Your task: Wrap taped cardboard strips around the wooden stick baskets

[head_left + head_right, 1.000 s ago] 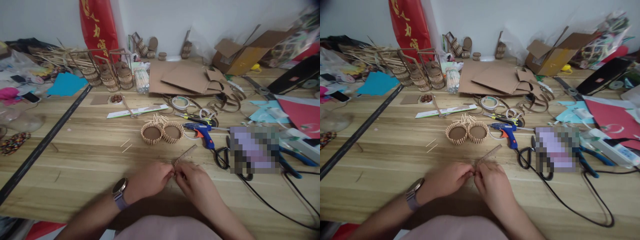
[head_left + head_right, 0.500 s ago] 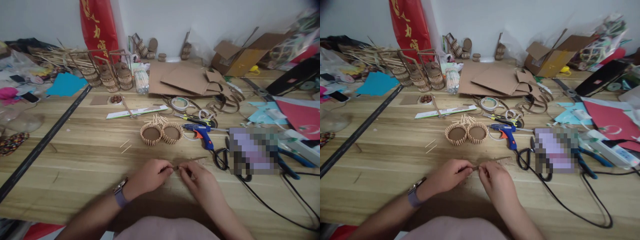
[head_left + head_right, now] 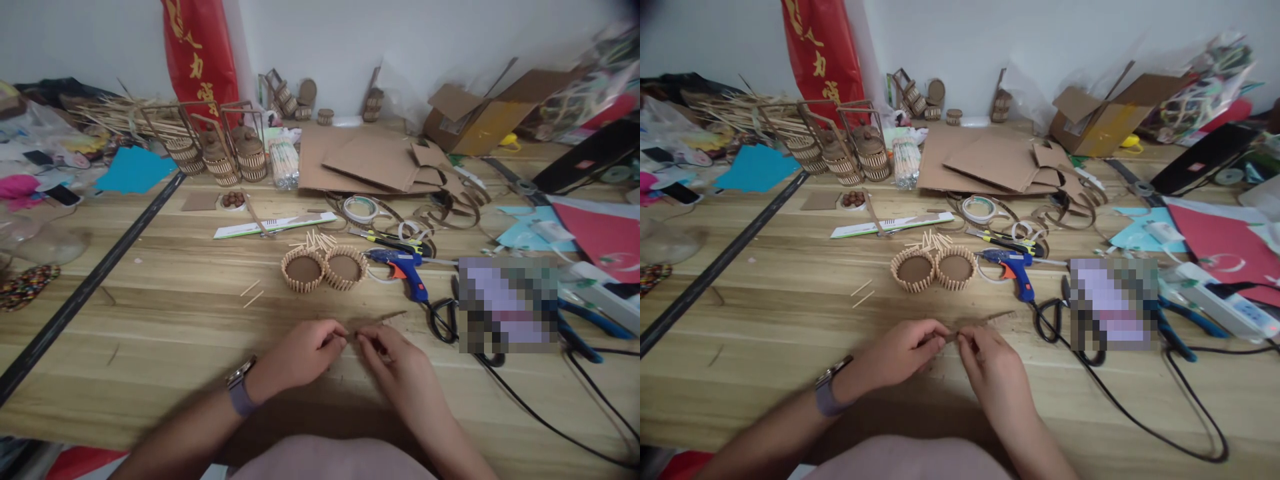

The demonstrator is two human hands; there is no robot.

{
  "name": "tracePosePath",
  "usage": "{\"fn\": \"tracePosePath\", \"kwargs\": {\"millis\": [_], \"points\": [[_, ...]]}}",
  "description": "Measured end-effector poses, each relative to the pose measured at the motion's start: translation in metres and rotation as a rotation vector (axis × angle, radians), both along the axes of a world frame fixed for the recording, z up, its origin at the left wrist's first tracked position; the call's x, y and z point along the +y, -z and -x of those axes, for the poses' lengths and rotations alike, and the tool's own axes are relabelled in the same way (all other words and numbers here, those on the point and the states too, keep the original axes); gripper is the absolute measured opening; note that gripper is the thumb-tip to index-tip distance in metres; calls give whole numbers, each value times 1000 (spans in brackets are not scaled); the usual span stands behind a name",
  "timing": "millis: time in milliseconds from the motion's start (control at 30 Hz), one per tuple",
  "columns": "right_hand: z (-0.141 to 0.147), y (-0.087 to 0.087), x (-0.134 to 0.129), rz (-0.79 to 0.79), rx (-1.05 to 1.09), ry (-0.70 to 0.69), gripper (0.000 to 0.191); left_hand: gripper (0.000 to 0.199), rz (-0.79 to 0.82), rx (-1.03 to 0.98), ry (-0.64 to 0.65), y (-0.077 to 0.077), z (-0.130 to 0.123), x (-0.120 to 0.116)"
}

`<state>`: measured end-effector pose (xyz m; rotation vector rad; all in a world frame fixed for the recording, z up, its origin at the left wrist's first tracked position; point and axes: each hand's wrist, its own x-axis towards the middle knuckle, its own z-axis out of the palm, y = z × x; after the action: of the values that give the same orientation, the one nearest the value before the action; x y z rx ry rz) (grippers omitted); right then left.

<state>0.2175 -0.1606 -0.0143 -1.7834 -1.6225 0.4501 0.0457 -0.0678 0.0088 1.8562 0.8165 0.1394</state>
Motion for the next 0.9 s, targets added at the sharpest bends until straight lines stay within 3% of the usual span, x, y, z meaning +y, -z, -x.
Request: {"fn": "tracePosePath", "kwargs": {"millis": [300,467,600,733,900], "points": [[7,2,-2,-45,84,27,22,35,197,-35,0,-2,-1,-1],[5,-1,-3,-43,74,46,21,33,116,-94,-2,-4,-3,-6],[5,-1,-4,-127,-81,50,23,34,95,-129,13,-6,-3,-8],[8,6,-1,-215,-264,82,25,35,175,-141,12,-4,-3,-8],[-5,8,-1,-218,-303,127,22,39,287,-155,-48,1,-1,-5]]}}
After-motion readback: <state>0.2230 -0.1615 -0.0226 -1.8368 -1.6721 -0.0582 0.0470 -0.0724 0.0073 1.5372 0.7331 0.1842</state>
